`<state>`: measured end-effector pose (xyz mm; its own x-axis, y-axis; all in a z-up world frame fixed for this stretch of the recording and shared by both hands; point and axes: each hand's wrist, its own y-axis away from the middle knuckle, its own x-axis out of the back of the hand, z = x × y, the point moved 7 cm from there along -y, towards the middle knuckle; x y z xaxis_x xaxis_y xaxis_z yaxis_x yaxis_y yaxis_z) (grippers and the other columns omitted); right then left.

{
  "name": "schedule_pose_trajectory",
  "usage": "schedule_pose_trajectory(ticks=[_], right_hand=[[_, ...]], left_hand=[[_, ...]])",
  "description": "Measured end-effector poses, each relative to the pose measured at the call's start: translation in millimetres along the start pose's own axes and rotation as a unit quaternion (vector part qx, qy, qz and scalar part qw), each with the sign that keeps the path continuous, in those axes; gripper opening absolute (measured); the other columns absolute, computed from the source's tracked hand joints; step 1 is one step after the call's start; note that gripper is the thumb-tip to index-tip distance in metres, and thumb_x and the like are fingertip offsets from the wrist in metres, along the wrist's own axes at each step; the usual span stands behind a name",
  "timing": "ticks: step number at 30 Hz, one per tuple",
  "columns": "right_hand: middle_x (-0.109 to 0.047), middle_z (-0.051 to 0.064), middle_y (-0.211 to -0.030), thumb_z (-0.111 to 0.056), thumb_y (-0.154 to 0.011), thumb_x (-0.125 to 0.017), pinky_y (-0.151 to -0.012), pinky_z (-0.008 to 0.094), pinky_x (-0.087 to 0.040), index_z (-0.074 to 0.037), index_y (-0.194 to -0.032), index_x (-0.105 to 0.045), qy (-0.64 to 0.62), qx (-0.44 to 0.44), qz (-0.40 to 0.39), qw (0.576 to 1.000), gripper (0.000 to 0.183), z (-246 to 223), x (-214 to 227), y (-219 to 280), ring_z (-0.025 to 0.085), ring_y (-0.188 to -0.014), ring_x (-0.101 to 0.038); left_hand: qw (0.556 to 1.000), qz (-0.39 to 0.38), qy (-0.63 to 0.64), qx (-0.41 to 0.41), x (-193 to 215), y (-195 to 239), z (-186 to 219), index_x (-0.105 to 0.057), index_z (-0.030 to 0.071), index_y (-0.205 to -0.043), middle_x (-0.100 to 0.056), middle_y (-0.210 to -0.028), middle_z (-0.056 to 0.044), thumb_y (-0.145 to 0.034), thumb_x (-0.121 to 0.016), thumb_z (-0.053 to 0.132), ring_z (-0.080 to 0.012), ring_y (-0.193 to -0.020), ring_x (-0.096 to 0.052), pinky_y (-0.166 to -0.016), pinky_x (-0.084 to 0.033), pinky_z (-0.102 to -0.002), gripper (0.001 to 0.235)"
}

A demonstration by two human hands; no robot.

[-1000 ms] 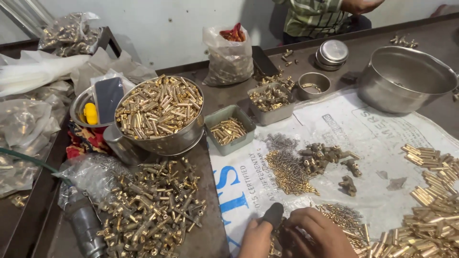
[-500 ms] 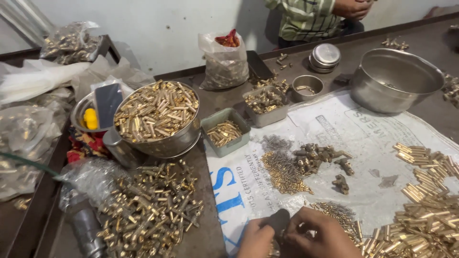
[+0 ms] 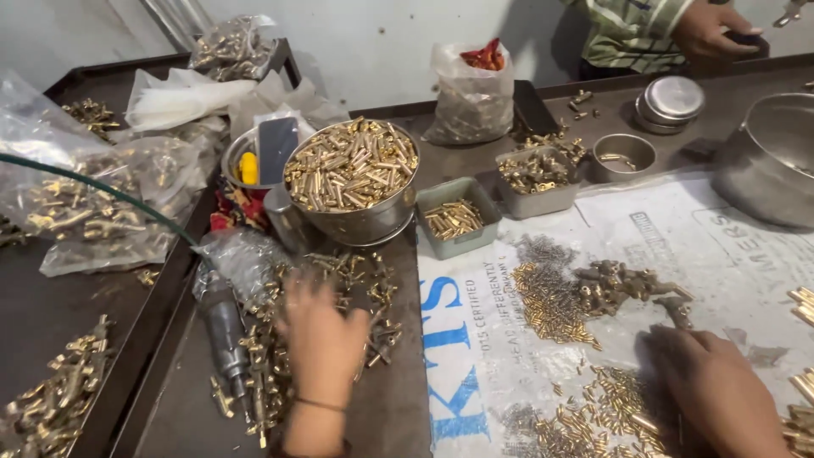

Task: Assembling small brass metal components by inserting pins into fittings at a workbench.

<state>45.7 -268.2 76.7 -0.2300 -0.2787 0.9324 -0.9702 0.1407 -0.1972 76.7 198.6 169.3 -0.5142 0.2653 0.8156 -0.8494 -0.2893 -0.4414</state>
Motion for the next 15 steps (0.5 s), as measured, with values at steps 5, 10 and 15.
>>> schedule_pose_trajectory(ticks=[5,10,15], right_hand=[[-0.076,0.009,-0.125,-0.032,-0.091,-0.069,-0.095,0.042,-0.059,-0.025,-0.133,-0.071,-0.046,-0.182,-0.079,0.979,0.042,19.1,-2.5,6.2,0.030,-0.106,-0.076],[-0.078,0.010,-0.112,-0.028,-0.091,-0.077,-0.092,0.044,-0.064,-0.020,-0.134,-0.070,-0.361,-0.139,-0.125,0.914,0.044,-3.3,-8.2,45.5,0.028,-0.103,-0.078],[-0.075,0.005,-0.127,-0.031,-0.096,-0.069,-0.094,0.046,-0.061,-0.019,-0.136,-0.064,-0.199,-0.256,-0.081,0.942,0.043,38.1,36.2,26.7,0.027,-0.110,-0.075]], left_hand=[[0.893,-0.238,0.352,-0.150,-68.0,116.5,126.1,-0.054,0.003,-0.137,-0.051,-0.147,-0.021,-0.060,-0.075,0.001,-0.0387,-0.140,-0.046,-0.116,-0.036,-0.046,0.080],[0.801,-0.428,0.417,-0.043,-113.8,156.7,152.3,-0.053,0.012,-0.144,-0.059,-0.136,-0.014,-0.067,-0.077,0.011,-0.0265,-0.122,-0.062,-0.103,-0.050,-0.038,0.081],[0.730,-0.519,0.443,0.033,-165.4,181.1,126.8,-0.074,0.006,-0.121,-0.079,-0.101,-0.010,-0.082,-0.084,0.027,-0.0141,-0.097,-0.076,-0.089,-0.059,-0.028,0.046]])
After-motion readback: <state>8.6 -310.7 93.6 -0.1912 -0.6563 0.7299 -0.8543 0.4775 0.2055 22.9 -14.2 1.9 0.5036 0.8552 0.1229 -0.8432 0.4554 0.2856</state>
